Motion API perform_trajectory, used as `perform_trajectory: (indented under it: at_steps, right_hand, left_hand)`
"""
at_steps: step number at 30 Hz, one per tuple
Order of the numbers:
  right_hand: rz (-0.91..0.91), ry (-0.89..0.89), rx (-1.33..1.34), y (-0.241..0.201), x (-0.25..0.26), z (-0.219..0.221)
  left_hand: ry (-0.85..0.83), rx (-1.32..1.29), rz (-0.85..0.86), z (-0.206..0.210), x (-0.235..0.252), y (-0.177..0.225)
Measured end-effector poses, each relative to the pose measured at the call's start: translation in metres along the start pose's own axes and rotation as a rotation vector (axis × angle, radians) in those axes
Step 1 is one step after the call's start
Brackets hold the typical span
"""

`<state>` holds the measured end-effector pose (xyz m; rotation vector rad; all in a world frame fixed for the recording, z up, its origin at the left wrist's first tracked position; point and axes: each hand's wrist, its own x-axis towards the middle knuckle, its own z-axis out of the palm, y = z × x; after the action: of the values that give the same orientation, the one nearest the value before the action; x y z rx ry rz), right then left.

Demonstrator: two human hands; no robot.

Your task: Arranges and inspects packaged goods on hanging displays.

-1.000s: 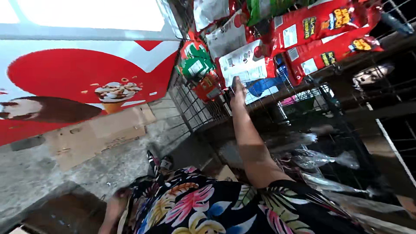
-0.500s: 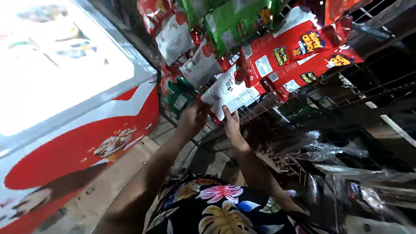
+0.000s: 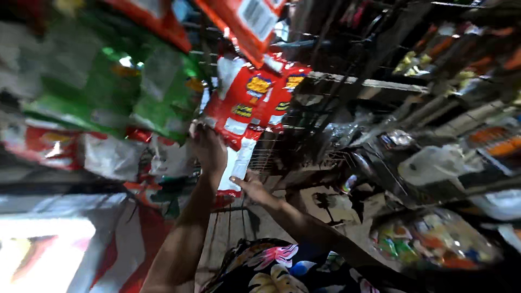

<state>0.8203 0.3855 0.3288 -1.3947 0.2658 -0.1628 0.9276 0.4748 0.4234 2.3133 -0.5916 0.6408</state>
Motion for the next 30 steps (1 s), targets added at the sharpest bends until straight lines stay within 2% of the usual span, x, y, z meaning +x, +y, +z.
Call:
perform_trajectory:
  at_steps: [2,4,11,18,23,30]
  right_hand:
    - [-0.022,0.018,0.011,0.001,-0.003,0.000]
    - [-0.047,0.014,0.026,0.002,-0.002,-0.002]
    - [-0.035,-0.017,0.091,0.001,-0.008,-0.003]
    - [-0.037,-0.027,0.087,0.006,-0.007,0.001]
    - [0.001,-0.042,0.040,0.004,-0.006,-0.002]
    - [-0.009,-0.058,0.051,0.008,-0.005,-0.004]
  left_hand:
    - [-0.079,0.045,0.010,0.004,0.000,-0.004]
    - [-0.072,0.043,-0.020,0.009,0.001,-0.005]
    - [0.089,-0.460,-0.341,0.014,0.011,-0.003]
    - [0.128,-0.482,-0.360,-0.005,0.019,0.004]
    - [0.073,-0.484,-0.324,-0.019,0.016,0.007]
    - [0.103,-0.603,-0.347,-0.008,0.020,-0.007]
